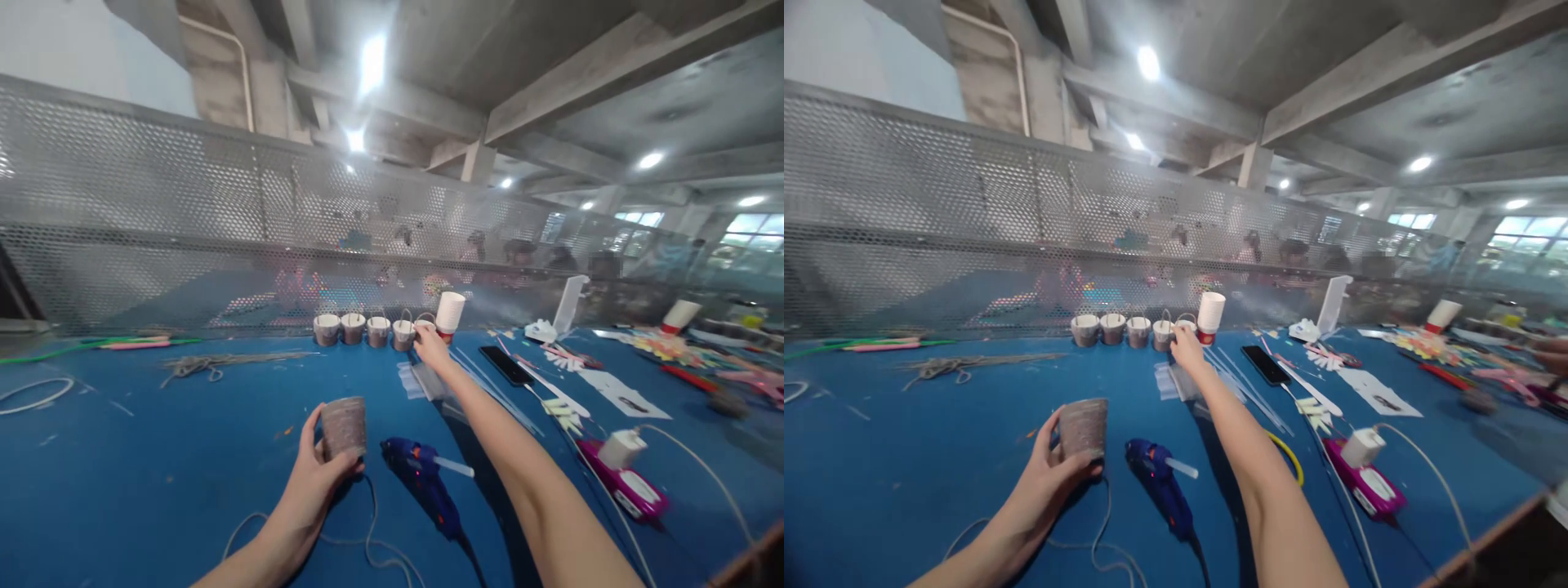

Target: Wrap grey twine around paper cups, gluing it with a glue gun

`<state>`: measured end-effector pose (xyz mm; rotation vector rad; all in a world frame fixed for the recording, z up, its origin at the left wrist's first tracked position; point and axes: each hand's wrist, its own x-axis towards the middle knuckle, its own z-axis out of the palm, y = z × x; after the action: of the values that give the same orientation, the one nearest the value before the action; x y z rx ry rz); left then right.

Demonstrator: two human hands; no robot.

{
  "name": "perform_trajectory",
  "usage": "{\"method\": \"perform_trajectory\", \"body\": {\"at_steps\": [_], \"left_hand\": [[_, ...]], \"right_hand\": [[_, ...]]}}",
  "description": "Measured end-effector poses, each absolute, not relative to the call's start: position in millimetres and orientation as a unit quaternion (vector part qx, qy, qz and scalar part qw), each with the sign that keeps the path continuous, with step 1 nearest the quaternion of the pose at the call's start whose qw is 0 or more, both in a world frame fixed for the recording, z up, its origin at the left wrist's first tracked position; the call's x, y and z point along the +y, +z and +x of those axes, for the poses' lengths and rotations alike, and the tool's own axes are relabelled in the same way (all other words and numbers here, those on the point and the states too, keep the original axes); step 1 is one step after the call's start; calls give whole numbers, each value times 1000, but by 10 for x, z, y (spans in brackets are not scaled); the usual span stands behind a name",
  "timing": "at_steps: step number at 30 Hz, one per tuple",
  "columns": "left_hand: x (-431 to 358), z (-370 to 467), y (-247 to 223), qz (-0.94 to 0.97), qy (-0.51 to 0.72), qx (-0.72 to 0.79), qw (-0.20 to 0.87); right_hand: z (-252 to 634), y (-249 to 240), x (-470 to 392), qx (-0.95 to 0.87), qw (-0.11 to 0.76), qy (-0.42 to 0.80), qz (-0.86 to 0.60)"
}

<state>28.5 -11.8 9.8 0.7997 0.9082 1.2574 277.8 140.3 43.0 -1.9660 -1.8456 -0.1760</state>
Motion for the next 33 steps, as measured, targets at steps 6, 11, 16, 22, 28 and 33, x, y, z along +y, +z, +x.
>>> {"method": "perform_trajectory", "body": {"at_steps": [6, 11, 16, 22, 28, 33], "left_hand": [[-96, 279, 53, 340, 551, 395, 652], [-91, 272, 17, 343, 546, 389, 658], [-90, 272, 12, 339, 544, 399, 655], [-105, 280, 46, 338, 542, 396, 660], [-97, 288, 7, 331, 550, 400, 654], [-67, 285, -46, 332, 552, 397, 654]], "right_hand": [[2744, 316, 1703, -692, 193, -90, -690], [2734, 277, 1840, -681, 188, -99, -701], [2717, 280, 1805, -675, 203, -107, -701], [2519, 349, 1709, -686, 231, -134, -677], [2229, 335, 1912, -762, 200, -90, -610], [2228, 311, 2055, -756, 206, -64, -619]]}}
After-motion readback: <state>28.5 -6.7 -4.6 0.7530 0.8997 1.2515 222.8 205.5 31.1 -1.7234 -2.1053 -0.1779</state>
